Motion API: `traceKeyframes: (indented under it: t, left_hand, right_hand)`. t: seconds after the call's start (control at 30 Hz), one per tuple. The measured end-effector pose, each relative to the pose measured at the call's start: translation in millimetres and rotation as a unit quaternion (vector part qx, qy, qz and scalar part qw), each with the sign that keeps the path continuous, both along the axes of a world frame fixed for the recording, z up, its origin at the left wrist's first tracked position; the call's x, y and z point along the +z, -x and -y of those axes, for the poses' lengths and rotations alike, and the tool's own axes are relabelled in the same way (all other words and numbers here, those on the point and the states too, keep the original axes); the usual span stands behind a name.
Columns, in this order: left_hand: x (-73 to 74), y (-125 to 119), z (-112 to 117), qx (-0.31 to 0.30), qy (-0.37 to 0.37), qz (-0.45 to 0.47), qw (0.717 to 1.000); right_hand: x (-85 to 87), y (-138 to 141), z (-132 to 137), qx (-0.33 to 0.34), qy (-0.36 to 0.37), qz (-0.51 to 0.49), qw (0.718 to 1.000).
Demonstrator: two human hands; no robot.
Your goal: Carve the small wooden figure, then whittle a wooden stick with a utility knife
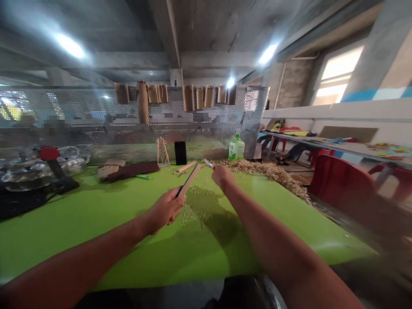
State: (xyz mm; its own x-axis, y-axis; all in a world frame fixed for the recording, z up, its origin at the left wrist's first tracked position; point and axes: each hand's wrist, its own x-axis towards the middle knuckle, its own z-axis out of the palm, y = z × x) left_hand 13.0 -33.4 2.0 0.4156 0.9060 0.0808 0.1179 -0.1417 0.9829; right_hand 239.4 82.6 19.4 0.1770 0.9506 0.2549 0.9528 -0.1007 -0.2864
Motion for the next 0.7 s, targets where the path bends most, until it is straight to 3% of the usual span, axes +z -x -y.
traceKeyframes:
  t: [0.07, 0.13, 0.27, 0.43, 0.57, 0.7]
  left_hand:
    - [0.3, 0.5, -1.3, -0.008, -0.013, 0.018, 1.0]
    - [-2.7, 2.8, -9.6, 0.02, -0.01, 0.03, 0.999]
    - [-11.8, 7.7, -29.1, 0.086, -0.002, 0.0, 0.996]
    - [-16.0, 6.1, -31.0, 0.097, -0.017, -0.029, 0.995]
    - [-15.0, 6.3, -27.5, 0.105, -0.041, -0.088, 0.99]
    - [-6.5, 2.9, -13.7, 0.087, -0.049, -0.14, 0.985]
  right_hand:
    - [2.8, -12.4, -4.5, -0.03, -0.016, -0.01, 0.999]
    - [2.4, -9.0, -0.5, -0.015, -0.048, -0.006, 0.999]
    - [-6.3, 30.1, 20.5, 0.09, -0.07, 0.029, 0.993]
    - [-15.3, 64.6, 42.4, 0.17, -0.037, 0.061, 0.983]
    - [-15.3, 66.8, 45.0, 0.174, -0.023, 0.082, 0.981]
    - [-9.3, 44.4, 24.4, 0.112, -0.016, 0.063, 0.992]
